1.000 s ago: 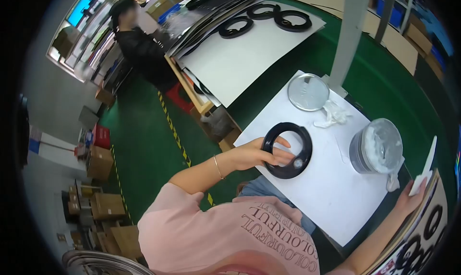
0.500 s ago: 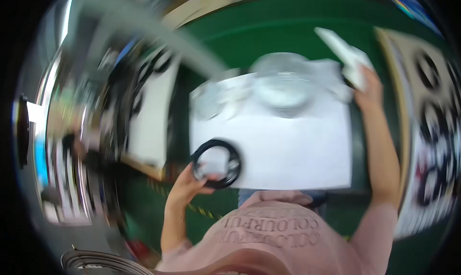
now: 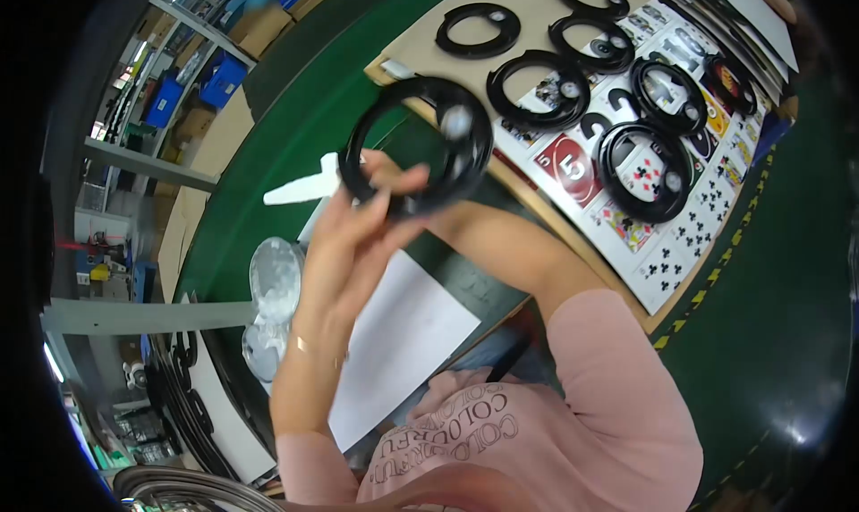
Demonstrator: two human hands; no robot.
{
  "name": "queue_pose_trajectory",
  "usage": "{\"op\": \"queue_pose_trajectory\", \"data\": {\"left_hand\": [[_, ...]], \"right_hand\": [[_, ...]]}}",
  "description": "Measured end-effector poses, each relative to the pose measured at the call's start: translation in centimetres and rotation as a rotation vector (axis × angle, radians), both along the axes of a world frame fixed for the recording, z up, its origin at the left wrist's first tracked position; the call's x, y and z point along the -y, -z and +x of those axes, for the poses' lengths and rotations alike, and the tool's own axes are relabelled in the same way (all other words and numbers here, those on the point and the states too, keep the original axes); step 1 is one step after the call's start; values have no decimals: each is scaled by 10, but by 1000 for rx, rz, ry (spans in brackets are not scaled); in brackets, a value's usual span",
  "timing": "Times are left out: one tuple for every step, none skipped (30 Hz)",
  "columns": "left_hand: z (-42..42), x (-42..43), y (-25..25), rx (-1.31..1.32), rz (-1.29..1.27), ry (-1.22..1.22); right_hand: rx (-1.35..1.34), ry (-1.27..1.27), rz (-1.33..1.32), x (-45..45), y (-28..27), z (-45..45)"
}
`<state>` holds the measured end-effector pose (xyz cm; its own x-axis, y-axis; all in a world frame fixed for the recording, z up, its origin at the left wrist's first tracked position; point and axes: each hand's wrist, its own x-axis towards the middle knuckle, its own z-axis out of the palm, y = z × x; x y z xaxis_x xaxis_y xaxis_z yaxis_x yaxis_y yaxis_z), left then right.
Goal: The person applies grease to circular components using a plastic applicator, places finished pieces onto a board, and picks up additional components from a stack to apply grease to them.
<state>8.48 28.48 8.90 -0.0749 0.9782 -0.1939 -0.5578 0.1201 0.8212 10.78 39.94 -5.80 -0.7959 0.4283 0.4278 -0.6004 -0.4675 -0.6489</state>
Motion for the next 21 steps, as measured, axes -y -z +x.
{"op": "queue_pose_trajectory", "data": {"left_hand": [[4,-31,-1,-26,23,18],[8,-62,-1,-54,44,35],[12,-95,0,-98,84,28],[16,-126,1,-144,124,18],[20,-155,-1,-170,126,10],[24,-182,-2,-193,131,0],[28,-212,-1,-219,125,-26],[32,-238,4,-241,118,-50],[35,-261,6,-232,130,-48],[39,-282,8,-271,85,-72],[43,-297,10,-308,38,-94],[46,-309,16,-296,51,-86],[49,-320,22,-324,55,-91],[54,-331,25,-352,62,-95],[62,-347,21,-337,70,-116],[56,-347,34,-324,66,-72],[53,-362,41,-307,15,-10],[52,-373,51,-303,32,-21],[50,-385,58,-250,1,12],[52,-367,38,-405,10,78],[38,-398,64,-400,-13,44]], "right_hand": [[-56,-75,-715,20,-42,9],[745,185,-503,4,-66,-15],[528,81,-308,-4,-32,-30],[308,-23,-111,-12,6,-44],[308,-21,-107,-14,13,-48],[283,75,-49,-10,17,-50],[258,170,10,-7,23,-54],[265,172,17,-6,41,-66],[184,116,-51,-8,68,-86],[104,62,-114,-12,91,-104],[126,55,-141,-14,109,-122],[148,49,-171,-15,101,-122],[261,24,-181,-12,98,-110],[373,2,-191,-5,56,-82],[412,70,-131,-4,16,-58],[450,138,-72,-2,-10,-41],[479,202,-49,2,-15,-38],[505,272,-31,6,-19,-37],[554,240,71,3,-26,-30],[604,203,175,-1,-31,-26],[593,235,187,-1,-25,-31]]}}
